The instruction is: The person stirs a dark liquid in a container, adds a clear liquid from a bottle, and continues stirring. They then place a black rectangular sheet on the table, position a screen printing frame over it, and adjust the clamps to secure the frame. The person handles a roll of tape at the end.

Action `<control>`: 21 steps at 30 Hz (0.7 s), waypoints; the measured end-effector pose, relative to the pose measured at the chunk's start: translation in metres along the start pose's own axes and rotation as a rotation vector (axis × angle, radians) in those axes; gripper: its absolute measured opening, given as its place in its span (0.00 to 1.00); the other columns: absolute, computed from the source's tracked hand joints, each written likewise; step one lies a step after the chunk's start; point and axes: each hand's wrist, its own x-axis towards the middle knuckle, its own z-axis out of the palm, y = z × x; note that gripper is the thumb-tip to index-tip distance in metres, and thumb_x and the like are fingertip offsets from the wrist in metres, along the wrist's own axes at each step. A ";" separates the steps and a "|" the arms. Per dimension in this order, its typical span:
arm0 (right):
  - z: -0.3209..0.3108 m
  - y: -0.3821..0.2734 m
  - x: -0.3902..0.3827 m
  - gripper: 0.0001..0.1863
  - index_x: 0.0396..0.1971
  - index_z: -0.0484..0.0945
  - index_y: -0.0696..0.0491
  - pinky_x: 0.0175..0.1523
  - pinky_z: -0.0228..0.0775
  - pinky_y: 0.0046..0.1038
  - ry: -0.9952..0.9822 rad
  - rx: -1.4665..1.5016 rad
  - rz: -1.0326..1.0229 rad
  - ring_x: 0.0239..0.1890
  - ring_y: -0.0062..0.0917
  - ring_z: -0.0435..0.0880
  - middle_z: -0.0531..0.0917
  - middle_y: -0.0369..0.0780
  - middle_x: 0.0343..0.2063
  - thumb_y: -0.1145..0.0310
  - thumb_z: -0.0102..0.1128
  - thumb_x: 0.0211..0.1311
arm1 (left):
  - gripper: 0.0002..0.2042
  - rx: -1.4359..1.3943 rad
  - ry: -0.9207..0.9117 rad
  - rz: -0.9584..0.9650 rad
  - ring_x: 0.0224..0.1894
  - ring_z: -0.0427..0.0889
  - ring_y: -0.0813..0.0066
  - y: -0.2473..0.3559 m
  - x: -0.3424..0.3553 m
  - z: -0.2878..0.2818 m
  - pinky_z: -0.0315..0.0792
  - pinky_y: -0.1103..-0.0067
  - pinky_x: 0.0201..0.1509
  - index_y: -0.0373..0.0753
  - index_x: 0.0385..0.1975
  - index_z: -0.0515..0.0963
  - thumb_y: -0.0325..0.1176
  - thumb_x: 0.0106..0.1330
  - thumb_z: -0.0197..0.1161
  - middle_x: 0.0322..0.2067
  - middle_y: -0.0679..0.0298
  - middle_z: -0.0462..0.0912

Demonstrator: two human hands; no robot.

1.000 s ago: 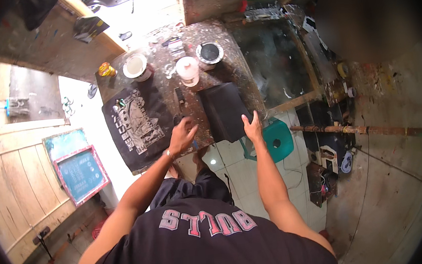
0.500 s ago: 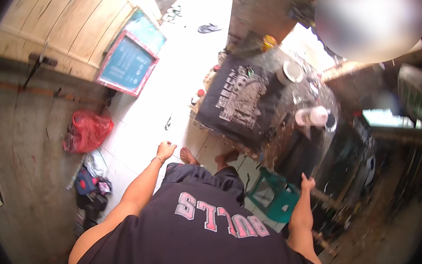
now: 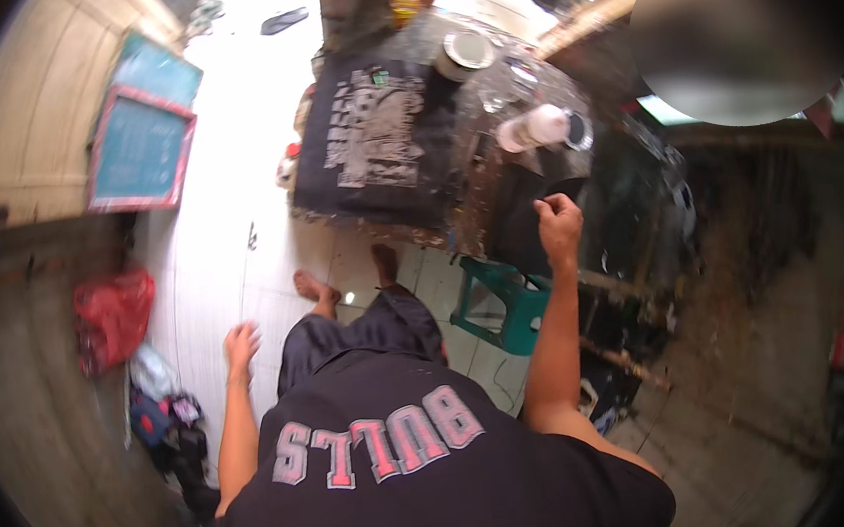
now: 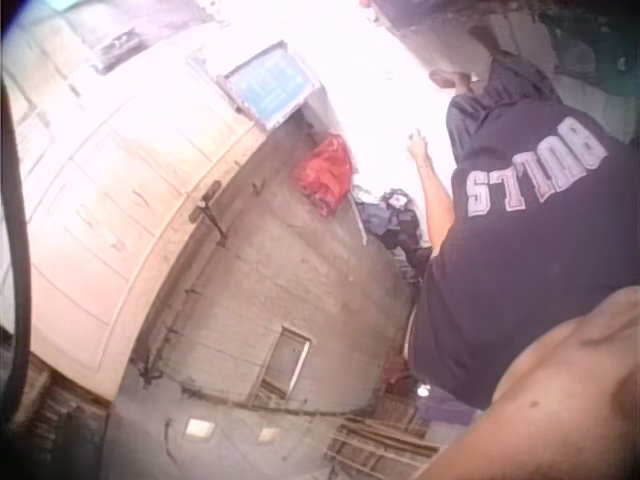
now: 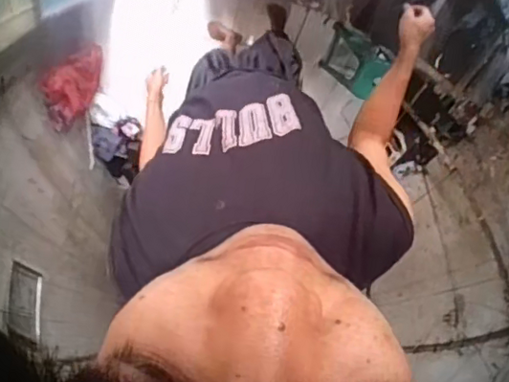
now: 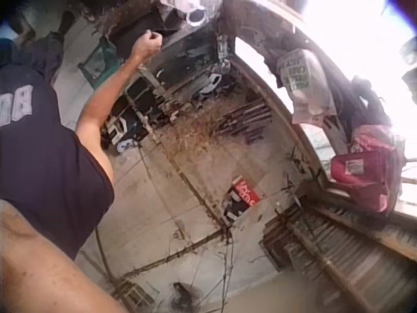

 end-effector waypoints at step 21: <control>0.175 -0.270 -0.417 0.07 0.31 0.77 0.53 0.34 0.56 0.18 -1.913 0.025 -0.733 0.28 0.08 0.65 0.70 0.24 0.22 0.68 0.62 0.68 | 0.33 -1.794 0.136 0.830 0.64 0.76 0.51 -0.067 -0.285 -0.057 0.76 0.63 0.63 0.25 0.64 0.67 0.54 0.78 0.46 0.62 0.44 0.75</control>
